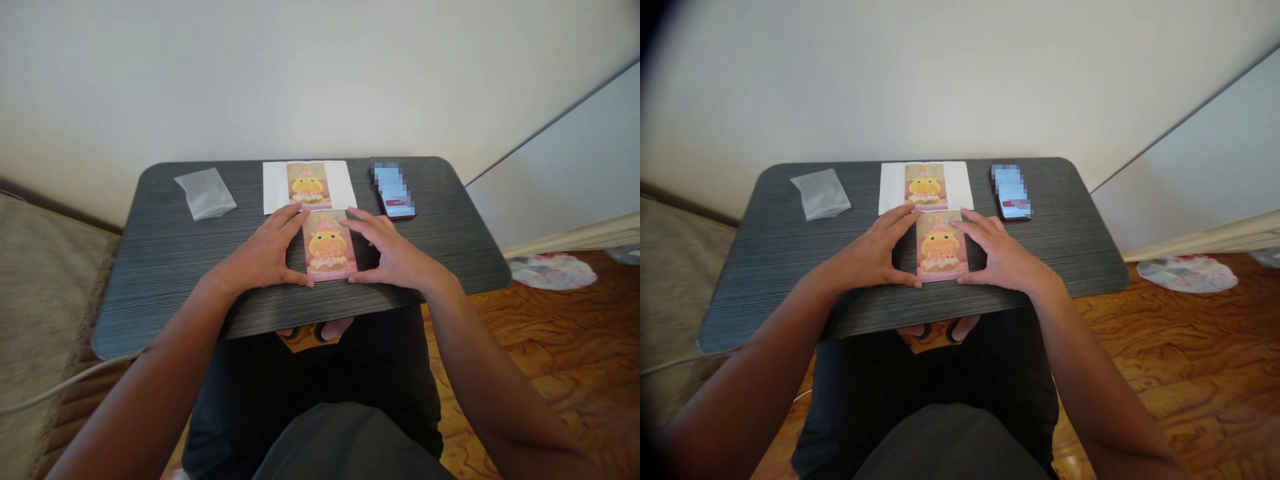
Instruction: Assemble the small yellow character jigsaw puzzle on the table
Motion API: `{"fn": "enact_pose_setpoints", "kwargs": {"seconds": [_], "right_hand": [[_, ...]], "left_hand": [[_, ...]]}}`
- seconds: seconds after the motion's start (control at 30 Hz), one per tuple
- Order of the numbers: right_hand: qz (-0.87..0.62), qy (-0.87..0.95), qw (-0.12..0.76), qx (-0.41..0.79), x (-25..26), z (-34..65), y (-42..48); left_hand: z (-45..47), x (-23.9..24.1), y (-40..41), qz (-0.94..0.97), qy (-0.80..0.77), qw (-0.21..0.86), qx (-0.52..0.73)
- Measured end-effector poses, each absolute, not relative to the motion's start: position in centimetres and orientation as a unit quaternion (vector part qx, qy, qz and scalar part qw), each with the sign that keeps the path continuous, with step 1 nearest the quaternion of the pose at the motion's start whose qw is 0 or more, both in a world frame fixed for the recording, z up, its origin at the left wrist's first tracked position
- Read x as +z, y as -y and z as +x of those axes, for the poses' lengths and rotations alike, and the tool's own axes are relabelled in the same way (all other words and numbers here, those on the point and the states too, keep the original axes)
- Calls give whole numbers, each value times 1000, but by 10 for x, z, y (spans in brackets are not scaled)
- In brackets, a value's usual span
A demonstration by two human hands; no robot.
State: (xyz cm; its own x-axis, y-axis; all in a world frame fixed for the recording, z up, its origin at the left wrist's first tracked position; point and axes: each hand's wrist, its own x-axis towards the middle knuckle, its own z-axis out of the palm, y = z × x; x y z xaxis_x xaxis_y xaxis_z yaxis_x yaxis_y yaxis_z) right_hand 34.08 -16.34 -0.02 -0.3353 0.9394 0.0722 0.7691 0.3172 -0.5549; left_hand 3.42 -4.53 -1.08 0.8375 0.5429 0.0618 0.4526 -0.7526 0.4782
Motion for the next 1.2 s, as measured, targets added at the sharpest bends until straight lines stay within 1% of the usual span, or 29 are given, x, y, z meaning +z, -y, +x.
{"fn": "enact_pose_setpoints", "kwargs": {"seconds": [0.13, 0.27, 0.53, 0.87, 1.2], "right_hand": [[-541, 793, 139, 244, 2, 343, 152], [-530, 800, 117, 256, 6, 346, 143], [-511, 807, 139, 262, 8, 345, 134], [-532, 790, 127, 275, 7, 342, 136], [-519, 797, 140, 277, 3, 345, 136]], "left_hand": [[40, -17, 41, 941, -244, 217, 85], [40, -18, 40, 943, -237, 214, 87], [40, -18, 40, 942, -238, 221, 88], [42, -12, 40, 940, -233, 232, 96], [39, -15, 41, 930, -248, 256, 91]]}}
